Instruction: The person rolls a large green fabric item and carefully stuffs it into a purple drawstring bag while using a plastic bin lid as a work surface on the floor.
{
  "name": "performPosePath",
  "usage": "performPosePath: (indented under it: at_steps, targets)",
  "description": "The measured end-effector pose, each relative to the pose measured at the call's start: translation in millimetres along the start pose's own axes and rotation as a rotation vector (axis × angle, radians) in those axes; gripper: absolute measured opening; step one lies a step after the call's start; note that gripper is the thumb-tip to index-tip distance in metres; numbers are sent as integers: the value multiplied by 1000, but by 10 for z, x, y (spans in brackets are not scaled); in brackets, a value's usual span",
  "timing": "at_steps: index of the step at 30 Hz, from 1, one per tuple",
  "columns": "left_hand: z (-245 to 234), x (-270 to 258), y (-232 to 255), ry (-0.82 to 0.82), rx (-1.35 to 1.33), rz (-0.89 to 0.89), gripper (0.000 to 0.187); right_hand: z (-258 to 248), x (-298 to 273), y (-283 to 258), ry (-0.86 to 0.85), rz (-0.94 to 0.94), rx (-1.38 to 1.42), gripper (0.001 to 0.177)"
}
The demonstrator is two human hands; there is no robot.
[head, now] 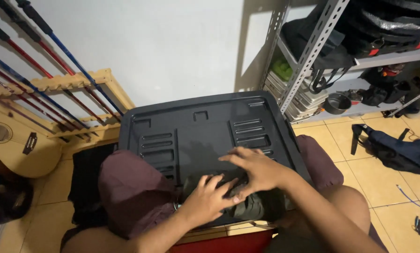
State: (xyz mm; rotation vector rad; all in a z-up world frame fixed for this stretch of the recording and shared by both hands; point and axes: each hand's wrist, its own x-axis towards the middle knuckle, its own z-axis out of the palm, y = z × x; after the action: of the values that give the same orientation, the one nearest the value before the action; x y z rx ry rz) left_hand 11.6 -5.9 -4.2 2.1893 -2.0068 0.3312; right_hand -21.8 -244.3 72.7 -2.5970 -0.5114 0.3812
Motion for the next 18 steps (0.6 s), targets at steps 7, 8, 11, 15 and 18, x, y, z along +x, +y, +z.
performPosePath:
  at_steps: [7, 8, 11, 15, 18]
  targets:
    - [368, -82, -166, -63, -127, -162, 81, 240, 283, -79, -505, 363, -147, 142]
    - [376, -100, -155, 6, -107, -150, 84, 322, 286, -14, -461, 363, -185, 138]
    - [412, -239, -84, 162, -59, -140, 81, 576, 252, 198, -357, 327, -232, 132]
    - [362, -260, -5, 327, -75, -122, 47, 603, 247, 223, -294, 308, -232, 133]
    - [326, -232, 21, 266, -147, -134, 30, 381, 159, -63, -393, 344, 11, 142]
